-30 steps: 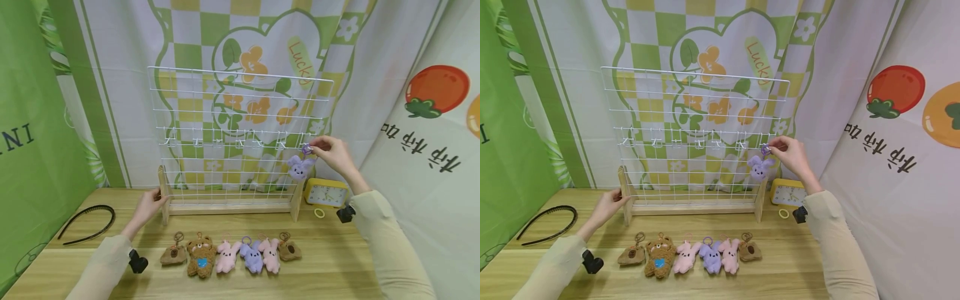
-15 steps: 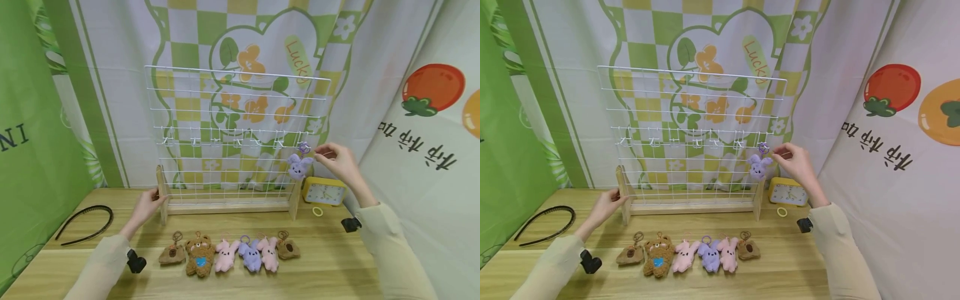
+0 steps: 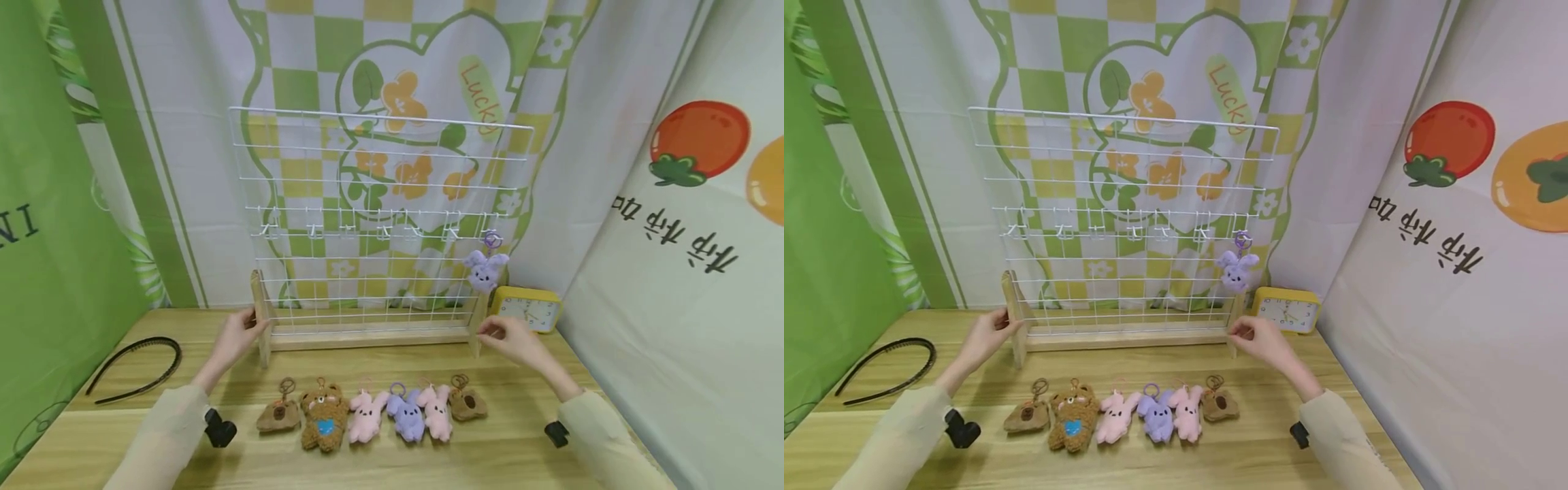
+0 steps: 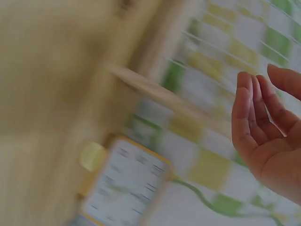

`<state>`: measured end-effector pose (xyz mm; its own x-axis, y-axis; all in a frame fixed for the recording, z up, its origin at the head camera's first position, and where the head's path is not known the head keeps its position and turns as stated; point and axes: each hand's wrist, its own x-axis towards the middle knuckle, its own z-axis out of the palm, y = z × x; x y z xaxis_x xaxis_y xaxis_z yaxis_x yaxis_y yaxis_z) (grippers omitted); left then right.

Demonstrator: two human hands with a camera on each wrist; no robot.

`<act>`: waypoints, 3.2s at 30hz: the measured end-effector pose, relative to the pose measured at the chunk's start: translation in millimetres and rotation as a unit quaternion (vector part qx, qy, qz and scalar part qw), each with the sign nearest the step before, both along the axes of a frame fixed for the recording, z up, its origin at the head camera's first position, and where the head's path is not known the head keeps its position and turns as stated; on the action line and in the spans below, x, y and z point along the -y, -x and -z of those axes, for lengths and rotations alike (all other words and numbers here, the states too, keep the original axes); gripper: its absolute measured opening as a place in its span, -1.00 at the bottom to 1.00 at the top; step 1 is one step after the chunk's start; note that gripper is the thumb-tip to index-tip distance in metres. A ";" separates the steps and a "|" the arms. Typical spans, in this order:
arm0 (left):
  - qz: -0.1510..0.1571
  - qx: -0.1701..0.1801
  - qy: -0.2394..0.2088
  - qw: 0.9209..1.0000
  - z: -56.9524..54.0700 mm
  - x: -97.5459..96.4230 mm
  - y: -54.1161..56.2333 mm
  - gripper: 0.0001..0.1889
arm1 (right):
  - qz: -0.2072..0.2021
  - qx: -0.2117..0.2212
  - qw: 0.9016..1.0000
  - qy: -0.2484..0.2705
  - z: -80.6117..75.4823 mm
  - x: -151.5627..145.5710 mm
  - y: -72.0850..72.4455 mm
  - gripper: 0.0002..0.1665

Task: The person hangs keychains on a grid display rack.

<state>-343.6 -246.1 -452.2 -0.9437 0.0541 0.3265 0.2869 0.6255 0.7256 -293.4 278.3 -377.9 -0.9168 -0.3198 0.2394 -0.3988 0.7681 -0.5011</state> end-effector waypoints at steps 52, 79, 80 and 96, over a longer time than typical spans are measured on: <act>-0.004 0.005 0.009 1.000 -0.4 0.9 1.1 -0.56 | 0.031 0.144 0.986 -0.083 71.5 21.4 32.4 -0.90; 0.000 0.013 0.003 1.000 -0.6 1.1 -0.8 -0.52 | -0.043 -0.110 0.992 -0.037 -40.0 25.0 3.7 -0.90; 0.000 0.014 0.003 1.000 -0.8 1.2 -1.0 -0.51 | -0.041 -0.114 0.992 -0.033 -46.3 25.8 3.6 -0.90; -0.001 0.020 0.002 1.000 -0.2 1.4 -0.2 -0.52 | -0.022 -0.193 0.981 0.002 -132.6 50.0 25.6 -0.92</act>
<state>-343.4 -247.5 -452.0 -0.9561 0.0525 0.2882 0.2558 0.6290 0.7341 -319.0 228.4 -245.3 -0.7433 -0.3558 0.5666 -0.5920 0.7442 -0.3093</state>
